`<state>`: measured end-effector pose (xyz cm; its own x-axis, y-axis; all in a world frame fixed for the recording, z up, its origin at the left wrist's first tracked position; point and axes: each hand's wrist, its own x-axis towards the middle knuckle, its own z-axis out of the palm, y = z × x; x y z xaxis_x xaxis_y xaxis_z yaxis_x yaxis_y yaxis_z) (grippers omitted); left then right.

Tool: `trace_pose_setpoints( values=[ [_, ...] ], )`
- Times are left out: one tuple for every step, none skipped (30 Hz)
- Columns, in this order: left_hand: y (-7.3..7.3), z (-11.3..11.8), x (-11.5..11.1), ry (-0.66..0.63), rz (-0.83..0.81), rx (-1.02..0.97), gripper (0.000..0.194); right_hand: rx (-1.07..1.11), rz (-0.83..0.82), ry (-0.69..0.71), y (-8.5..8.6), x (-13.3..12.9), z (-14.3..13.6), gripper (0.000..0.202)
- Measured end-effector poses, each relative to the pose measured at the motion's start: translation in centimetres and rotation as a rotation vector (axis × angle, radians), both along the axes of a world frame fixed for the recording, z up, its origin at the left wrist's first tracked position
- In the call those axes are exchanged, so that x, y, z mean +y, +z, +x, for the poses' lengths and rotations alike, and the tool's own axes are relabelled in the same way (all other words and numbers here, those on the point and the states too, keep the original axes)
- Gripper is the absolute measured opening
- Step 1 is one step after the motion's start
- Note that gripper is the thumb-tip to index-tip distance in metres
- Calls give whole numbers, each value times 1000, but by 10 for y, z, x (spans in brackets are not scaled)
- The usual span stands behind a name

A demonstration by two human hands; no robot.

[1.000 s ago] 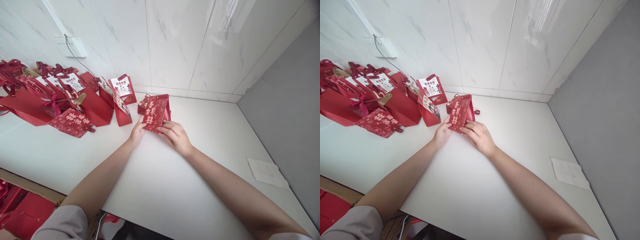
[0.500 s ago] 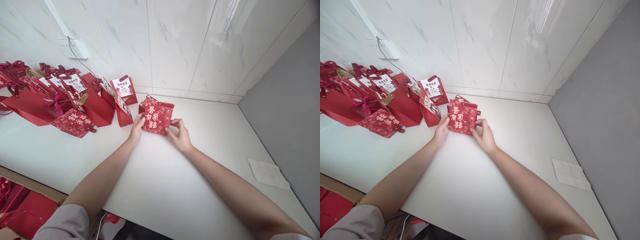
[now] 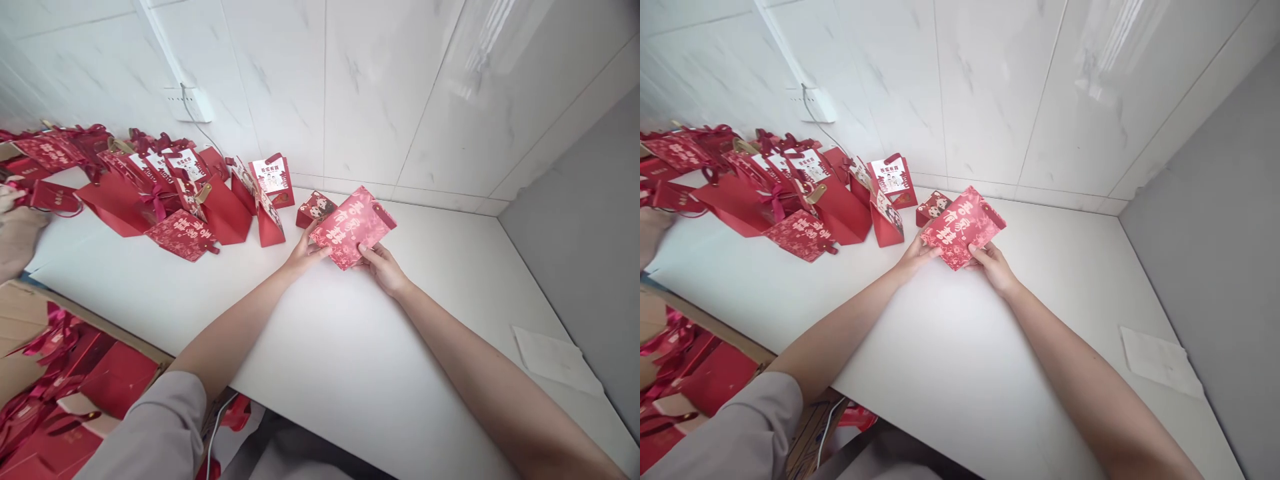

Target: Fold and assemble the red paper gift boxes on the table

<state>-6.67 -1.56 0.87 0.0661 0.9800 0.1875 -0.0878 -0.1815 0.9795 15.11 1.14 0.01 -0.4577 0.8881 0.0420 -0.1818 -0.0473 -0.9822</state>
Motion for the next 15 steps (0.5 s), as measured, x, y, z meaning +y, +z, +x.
trace_pose_setpoints(
  values=[
    [3,2,-2,22,3,-38,92,5,6,41,0,-3,-2,51],
    [8,3,-4,52,15,-60,88,7,29,80,0,-7,-4,53],
    [15,4,-5,88,33,-61,84,4,63,111,1,-11,-6,55],
    [24,4,-6,126,51,-35,81,-7,99,142,1,-15,-8,56],
    [37,3,-8,157,76,19,79,-23,128,170,1,-18,-9,56],
    [54,1,-9,177,116,92,76,-43,145,192,1,-20,-10,55],
    [73,-1,-11,189,162,177,73,-66,151,210,0,-21,-10,55],
    [95,-3,-14,198,219,273,70,-87,150,224,-1,-22,-10,55],
    [119,-4,-17,204,273,342,66,-102,146,231,-3,-21,-9,55],
    [145,-5,-23,201,306,386,60,-105,142,230,-5,-20,-8,55],
    [171,-7,-31,211,313,434,54,-101,138,229,-7,-18,-6,54],
    [197,-9,-41,233,291,514,50,-95,134,232,-8,-16,-5,53],
    [222,-12,-53,256,251,610,50,-88,129,233,-10,-15,-4,52],
    [243,-18,-68,269,218,699,52,-81,122,232,-11,-13,-3,51],
    [262,-28,-84,287,189,791,55,-77,114,232,-12,-12,-2,50]
  ],
)
